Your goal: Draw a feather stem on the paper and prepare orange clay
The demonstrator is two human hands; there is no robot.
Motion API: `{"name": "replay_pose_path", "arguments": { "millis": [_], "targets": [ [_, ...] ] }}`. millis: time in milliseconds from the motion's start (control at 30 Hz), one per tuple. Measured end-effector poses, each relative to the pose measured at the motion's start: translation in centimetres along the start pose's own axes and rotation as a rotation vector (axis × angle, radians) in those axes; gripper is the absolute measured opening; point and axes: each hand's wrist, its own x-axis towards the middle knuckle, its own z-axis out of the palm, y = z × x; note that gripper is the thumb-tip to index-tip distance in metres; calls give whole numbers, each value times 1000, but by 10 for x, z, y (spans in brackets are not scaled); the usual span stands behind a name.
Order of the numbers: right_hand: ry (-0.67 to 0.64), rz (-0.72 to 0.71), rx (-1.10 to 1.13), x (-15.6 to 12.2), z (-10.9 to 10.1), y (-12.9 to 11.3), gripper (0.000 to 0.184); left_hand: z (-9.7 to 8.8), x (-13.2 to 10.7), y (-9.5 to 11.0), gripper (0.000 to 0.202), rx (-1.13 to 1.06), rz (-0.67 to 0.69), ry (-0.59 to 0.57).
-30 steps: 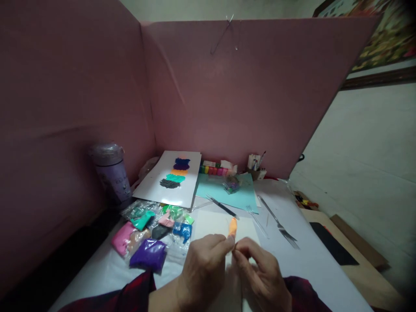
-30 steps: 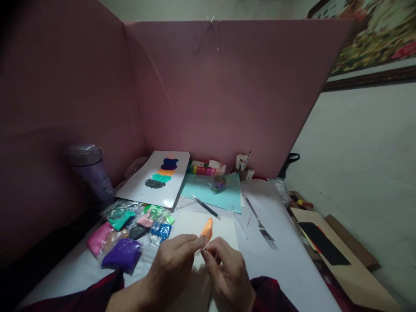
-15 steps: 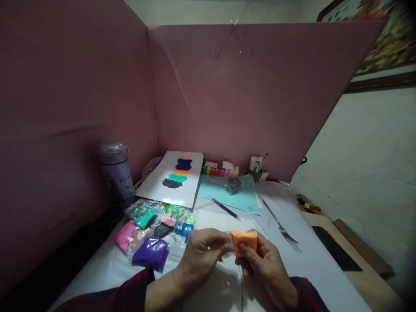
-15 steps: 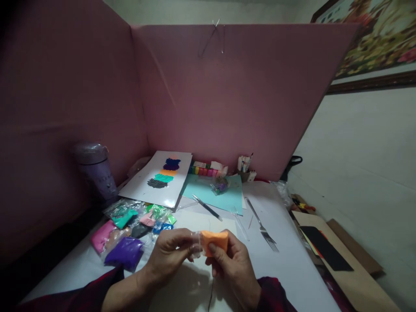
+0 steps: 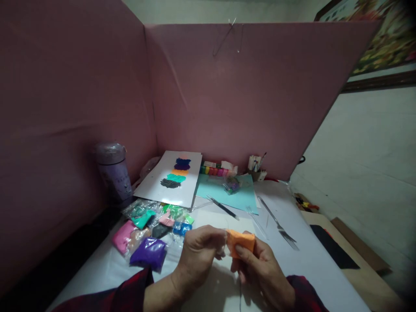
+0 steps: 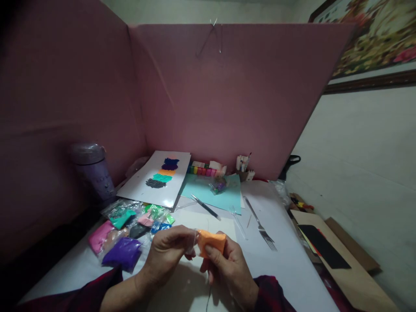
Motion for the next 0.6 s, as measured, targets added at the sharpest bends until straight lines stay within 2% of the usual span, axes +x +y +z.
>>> {"name": "replay_pose_path", "arguments": {
  "millis": [200,400,500,600],
  "targets": [
    [-39,5,-80,1,-1,-3,44,0,-1,-4,16,6,-66,-15],
    [-89,6,-90,2,-2,-3,43,2,-2,-2,14,-9,-16,42],
    [-94,9,-94,1,-1,-3,44,4,-3,-4,12,-53,-82,91],
    [-85,-8,-104,1,-2,-3,43,5,-3,-4,18,-88,-186,89]
  ]
}}
